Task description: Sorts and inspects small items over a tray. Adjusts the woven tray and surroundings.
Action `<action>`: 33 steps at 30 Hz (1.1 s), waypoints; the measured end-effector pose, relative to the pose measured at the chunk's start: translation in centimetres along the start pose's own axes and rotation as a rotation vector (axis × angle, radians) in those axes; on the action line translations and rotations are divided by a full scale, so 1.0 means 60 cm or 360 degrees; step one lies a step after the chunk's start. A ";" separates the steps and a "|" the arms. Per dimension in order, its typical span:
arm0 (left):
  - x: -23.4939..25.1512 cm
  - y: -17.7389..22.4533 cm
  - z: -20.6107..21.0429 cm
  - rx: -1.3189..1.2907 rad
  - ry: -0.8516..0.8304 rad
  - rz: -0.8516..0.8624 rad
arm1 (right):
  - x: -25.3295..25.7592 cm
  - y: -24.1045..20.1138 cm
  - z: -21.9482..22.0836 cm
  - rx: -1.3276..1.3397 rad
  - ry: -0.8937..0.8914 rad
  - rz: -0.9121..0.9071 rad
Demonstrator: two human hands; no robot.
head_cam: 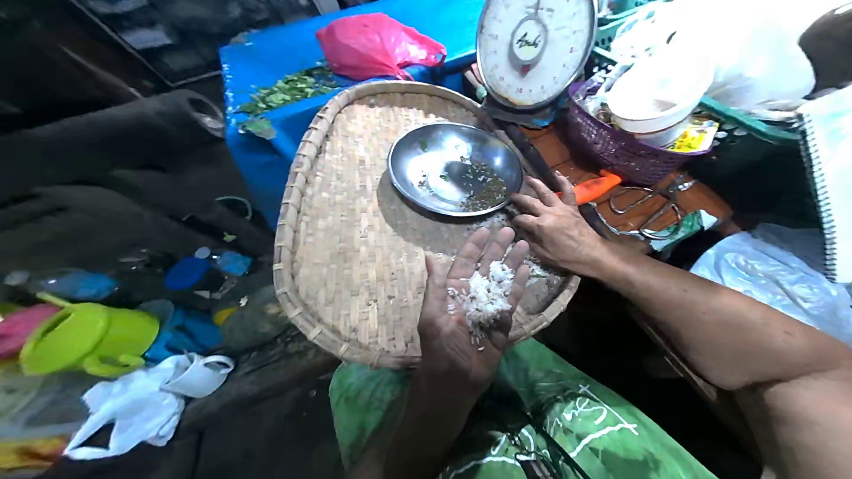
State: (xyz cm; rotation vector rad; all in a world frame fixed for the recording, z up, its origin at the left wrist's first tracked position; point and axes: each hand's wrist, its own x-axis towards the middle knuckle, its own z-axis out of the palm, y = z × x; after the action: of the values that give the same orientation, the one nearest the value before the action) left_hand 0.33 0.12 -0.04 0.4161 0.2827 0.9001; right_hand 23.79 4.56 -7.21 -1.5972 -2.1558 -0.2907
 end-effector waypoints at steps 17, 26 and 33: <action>0.005 -0.001 -0.007 -0.0053 -0.0069 0.0003 | 0.002 0.005 0.001 -0.0026 -0.0029 -0.0034; -0.008 0.036 0.015 -0.0379 -0.0010 0.0155 | -0.001 0.009 0.008 0.0001 0.0013 -0.0029; 0.007 0.027 0.008 -0.0263 0.0211 0.0169 | -0.003 0.006 0.003 -0.0009 -0.0006 -0.0012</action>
State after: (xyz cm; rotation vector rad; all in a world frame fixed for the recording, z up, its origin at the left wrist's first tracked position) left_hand -0.35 1.22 1.13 0.2201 0.3068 1.0488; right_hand 24.13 4.56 -7.48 -1.5940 -2.1662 -0.2967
